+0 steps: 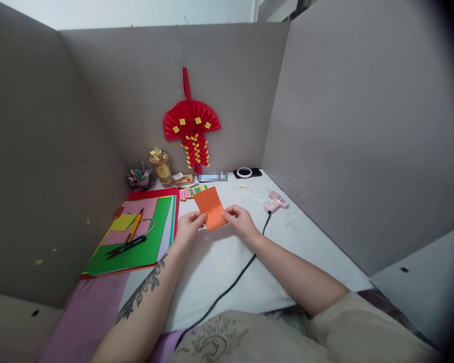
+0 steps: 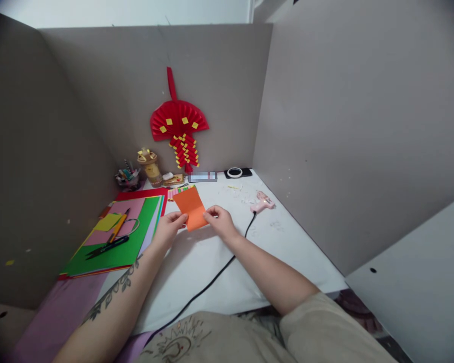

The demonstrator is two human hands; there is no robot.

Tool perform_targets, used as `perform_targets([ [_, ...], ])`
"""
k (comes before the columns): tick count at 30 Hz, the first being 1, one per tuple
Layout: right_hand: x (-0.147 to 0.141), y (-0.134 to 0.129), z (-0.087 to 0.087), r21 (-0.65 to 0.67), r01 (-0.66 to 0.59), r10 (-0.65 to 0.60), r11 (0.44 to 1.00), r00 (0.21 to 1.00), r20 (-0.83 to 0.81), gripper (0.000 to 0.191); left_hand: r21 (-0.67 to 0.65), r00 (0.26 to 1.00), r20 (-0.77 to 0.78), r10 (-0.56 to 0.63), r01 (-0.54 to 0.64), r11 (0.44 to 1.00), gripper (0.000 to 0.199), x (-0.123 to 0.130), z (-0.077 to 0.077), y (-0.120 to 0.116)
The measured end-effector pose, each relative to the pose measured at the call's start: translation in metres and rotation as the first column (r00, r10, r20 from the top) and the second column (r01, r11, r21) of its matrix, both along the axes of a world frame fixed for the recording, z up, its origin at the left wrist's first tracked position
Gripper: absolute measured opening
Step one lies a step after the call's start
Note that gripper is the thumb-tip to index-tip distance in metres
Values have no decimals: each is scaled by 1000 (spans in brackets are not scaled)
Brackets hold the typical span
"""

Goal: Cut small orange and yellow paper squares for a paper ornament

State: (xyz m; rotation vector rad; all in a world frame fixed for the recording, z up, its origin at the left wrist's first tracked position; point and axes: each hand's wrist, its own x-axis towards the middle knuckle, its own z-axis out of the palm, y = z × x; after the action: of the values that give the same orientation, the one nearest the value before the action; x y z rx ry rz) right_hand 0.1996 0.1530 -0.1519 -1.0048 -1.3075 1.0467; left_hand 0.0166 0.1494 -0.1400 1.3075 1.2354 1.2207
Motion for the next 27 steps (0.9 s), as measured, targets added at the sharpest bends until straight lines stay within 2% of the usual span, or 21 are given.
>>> perform_targets([
  [4, -1, 3, -4, -89, 31, -39, 996, 996, -86, 23, -24, 999, -13, -40, 39, 999, 32, 2, -2, 0],
  [9, 0, 6, -5, -130, 87, -100, 988, 990, -97, 23, -44, 997, -30, -77, 75, 996, 30, 2, -4, 1],
  [19, 1, 7, -5, -131, 109, -120, 985, 990, -76, 26, -83, 993, -33, -113, 110, 991, 29, 3, 0, 0],
  [27, -1, 6, -4, -114, 106, -114, 988, 991, -68, 27, -58, 991, -78, -107, 102, 993, 29, 2, -1, 0],
])
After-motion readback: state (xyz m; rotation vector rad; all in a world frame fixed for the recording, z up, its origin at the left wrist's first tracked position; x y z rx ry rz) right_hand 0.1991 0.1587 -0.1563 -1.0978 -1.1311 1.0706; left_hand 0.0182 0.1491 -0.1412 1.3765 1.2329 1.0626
